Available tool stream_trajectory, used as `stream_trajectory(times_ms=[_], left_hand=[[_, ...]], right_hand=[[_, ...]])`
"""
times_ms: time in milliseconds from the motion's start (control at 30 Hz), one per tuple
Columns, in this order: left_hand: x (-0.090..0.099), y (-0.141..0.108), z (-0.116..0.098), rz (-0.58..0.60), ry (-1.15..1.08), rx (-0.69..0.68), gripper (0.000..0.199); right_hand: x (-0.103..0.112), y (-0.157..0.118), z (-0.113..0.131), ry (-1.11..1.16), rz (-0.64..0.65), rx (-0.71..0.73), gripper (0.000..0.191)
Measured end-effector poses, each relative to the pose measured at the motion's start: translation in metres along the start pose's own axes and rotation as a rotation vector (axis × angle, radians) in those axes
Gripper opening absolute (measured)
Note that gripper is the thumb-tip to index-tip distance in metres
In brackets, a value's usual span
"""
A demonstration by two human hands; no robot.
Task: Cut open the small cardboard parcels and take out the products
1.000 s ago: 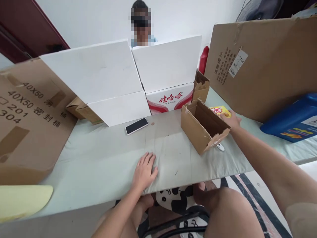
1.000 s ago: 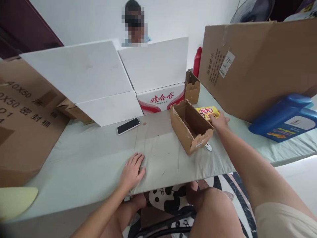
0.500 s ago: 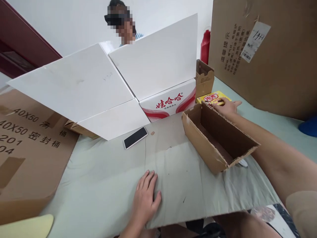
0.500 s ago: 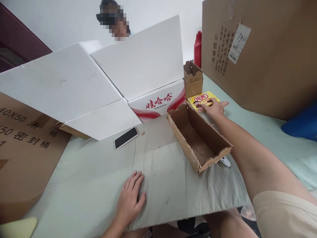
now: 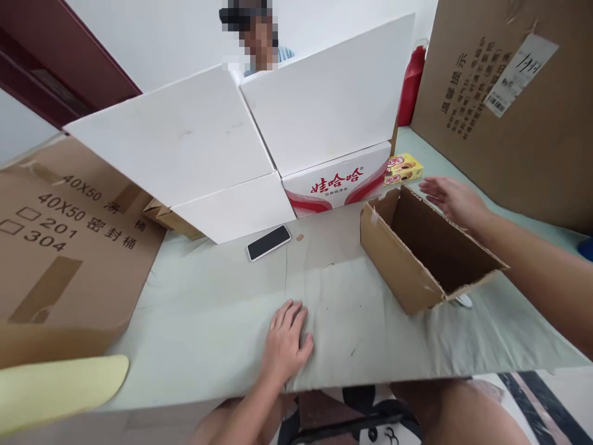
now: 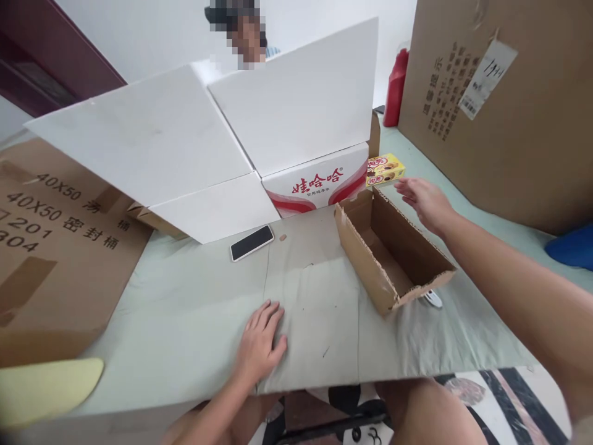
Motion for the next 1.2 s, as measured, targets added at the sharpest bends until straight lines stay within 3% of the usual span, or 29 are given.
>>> stream_trajectory(times_ms=[67, 133, 167, 233, 300, 367, 433, 533, 667, 733, 900, 1200], left_hand=[[0.004, 0.001, -0.004, 0.021, -0.033, 0.012, 0.051], [0.007, 0.001, -0.008, 0.033, -0.062, 0.015, 0.051], [0.008, 0.001, -0.009, 0.036, -0.074, 0.016, 0.051], [0.009, 0.000, -0.010, 0.037, -0.091, 0.017, 0.051], [0.008, -0.001, -0.011, 0.032, -0.109, 0.015, 0.051], [0.007, -0.002, -0.012, 0.020, -0.128, 0.013, 0.050], [0.007, -0.003, -0.012, 0.008, -0.138, 0.012, 0.049], [0.008, -0.003, -0.013, 0.003, -0.142, 0.009, 0.049], [0.010, -0.003, -0.013, -0.005, -0.155, 0.003, 0.049], [0.010, -0.003, -0.012, -0.017, -0.158, 0.005, 0.048], [0.007, -0.001, -0.009, -0.051, -0.173, 0.005, 0.047], [0.004, 0.001, -0.005, -0.013, -0.101, 0.012, 0.048]], right_hand=[[0.023, -0.055, 0.020, -0.069, -0.097, 0.127, 0.018], [0.043, -0.114, 0.039, -0.337, -0.189, 0.353, 0.015], [0.048, -0.140, 0.046, -0.506, -0.158, 0.458, 0.017], [0.046, -0.178, 0.049, -0.829, 0.056, 0.550, 0.029], [0.035, -0.198, 0.041, -1.071, 0.321, 0.479, 0.044], [0.022, -0.202, 0.031, -1.260, 0.422, 0.368, 0.042], [0.011, -0.199, 0.028, -1.373, 0.407, 0.309, 0.034], [0.009, -0.192, 0.039, -1.342, 0.263, 0.298, 0.045], [0.035, -0.184, 0.064, -1.225, -0.027, 0.323, 0.053], [0.049, -0.173, 0.069, -1.205, -0.091, 0.335, 0.053], [0.060, -0.118, 0.058, -1.126, -0.022, 0.318, 0.047], [0.034, -0.015, 0.035, -1.027, 0.004, 0.331, 0.040]])
Point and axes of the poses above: each hand's wrist, its own y-axis towards the middle knuckle, its own x-axis out of the back of the hand, z = x × y, the point moved 3 cm from there along y, towards the middle knuckle, and after that the axes turned 4 degrees about z, right-handed, at the moved point
